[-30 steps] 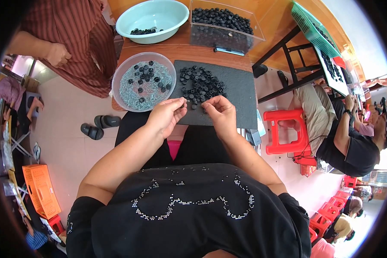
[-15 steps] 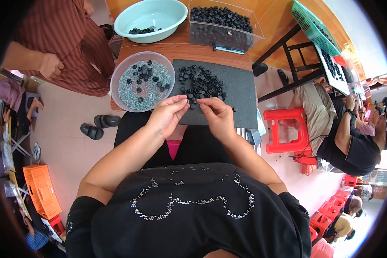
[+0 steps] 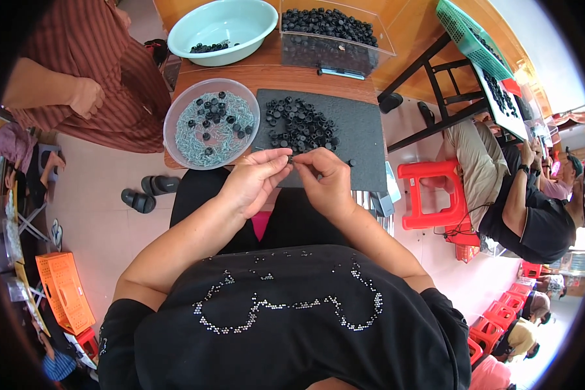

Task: The person assembles components by inserting small pins into black plastic caps by hand, dumps additional caps from a basin onto the work surface, and fits more pins into the caps.

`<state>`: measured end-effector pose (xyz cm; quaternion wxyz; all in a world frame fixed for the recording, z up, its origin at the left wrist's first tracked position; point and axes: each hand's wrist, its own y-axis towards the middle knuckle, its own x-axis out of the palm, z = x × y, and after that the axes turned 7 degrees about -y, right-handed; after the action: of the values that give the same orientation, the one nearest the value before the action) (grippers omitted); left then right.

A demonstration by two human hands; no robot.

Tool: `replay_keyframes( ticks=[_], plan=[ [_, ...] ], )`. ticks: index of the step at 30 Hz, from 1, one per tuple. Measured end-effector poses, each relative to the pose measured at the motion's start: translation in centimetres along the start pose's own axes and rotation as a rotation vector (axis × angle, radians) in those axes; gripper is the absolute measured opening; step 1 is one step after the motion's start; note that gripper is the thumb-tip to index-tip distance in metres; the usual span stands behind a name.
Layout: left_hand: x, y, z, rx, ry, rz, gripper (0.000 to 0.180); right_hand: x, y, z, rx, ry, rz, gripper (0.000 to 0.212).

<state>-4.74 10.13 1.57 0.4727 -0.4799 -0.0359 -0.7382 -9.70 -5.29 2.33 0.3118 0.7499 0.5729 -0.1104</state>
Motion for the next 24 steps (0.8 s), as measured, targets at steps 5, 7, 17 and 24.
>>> replay_keyframes(
  ticks=[5,7,17,24],
  plan=[
    [-0.1,0.0,-0.4,0.079,0.296,0.050,0.020,-0.2,0.1,0.4,-0.226,-0.134,0.006,0.010],
    [-0.3,-0.1,-0.6,0.072,0.309,0.056,0.020,-0.2,0.0,0.2,-0.281,-0.175,-0.009,0.010],
    [-1.8,-0.7,-1.2,-0.051,0.083,0.058,0.019,0.3,-0.7,0.6,0.112,0.127,-0.184,0.008],
    [-2.1,-0.7,-1.4,-0.074,0.055,0.077,0.018,1.2,-1.0,1.3,0.027,0.085,-0.160,0.009]
  ],
)
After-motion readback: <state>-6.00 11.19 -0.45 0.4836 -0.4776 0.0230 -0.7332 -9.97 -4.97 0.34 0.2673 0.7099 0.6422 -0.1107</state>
